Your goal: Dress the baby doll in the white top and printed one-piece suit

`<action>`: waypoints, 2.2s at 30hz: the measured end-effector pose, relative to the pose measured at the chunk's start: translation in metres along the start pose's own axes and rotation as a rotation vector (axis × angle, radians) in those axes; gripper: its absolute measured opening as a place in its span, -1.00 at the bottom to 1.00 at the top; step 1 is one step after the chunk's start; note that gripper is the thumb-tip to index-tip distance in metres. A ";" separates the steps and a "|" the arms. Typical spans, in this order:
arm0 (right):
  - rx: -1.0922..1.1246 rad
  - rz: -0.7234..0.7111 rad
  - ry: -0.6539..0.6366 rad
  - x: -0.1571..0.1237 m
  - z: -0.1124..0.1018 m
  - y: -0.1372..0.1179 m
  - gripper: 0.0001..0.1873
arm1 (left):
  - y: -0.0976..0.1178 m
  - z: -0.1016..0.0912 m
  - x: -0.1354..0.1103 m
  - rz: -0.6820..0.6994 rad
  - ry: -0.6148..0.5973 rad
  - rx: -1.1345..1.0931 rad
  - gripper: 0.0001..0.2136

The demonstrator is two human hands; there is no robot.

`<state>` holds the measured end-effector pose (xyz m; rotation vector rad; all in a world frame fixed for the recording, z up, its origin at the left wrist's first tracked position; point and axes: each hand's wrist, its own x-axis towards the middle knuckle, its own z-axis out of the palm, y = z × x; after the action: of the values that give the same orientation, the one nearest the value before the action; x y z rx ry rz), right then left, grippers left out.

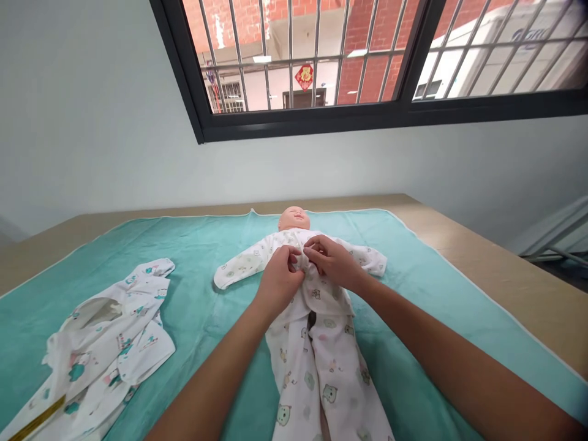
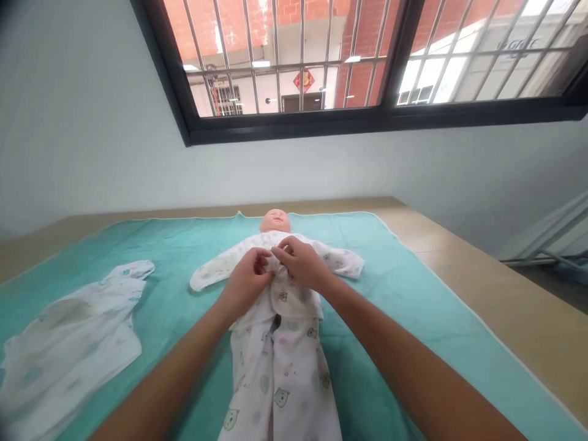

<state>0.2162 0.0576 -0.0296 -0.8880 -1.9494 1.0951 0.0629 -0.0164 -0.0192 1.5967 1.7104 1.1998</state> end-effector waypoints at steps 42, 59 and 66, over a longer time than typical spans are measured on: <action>0.369 0.214 -0.318 0.045 -0.028 0.023 -0.71 | 0.019 0.007 0.041 -0.195 0.072 -0.198 -0.85; 0.398 0.221 -0.289 0.044 -0.026 0.025 -0.72 | 0.019 0.002 0.039 -0.150 0.015 -0.166 -0.89; 0.347 0.228 -0.286 0.045 -0.025 0.023 -0.74 | 0.019 0.003 0.038 -0.153 0.025 -0.199 -0.92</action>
<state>0.2195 0.1145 -0.0293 -0.8079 -1.8257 1.7141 0.0683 0.0191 0.0031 1.3154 1.6398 1.2738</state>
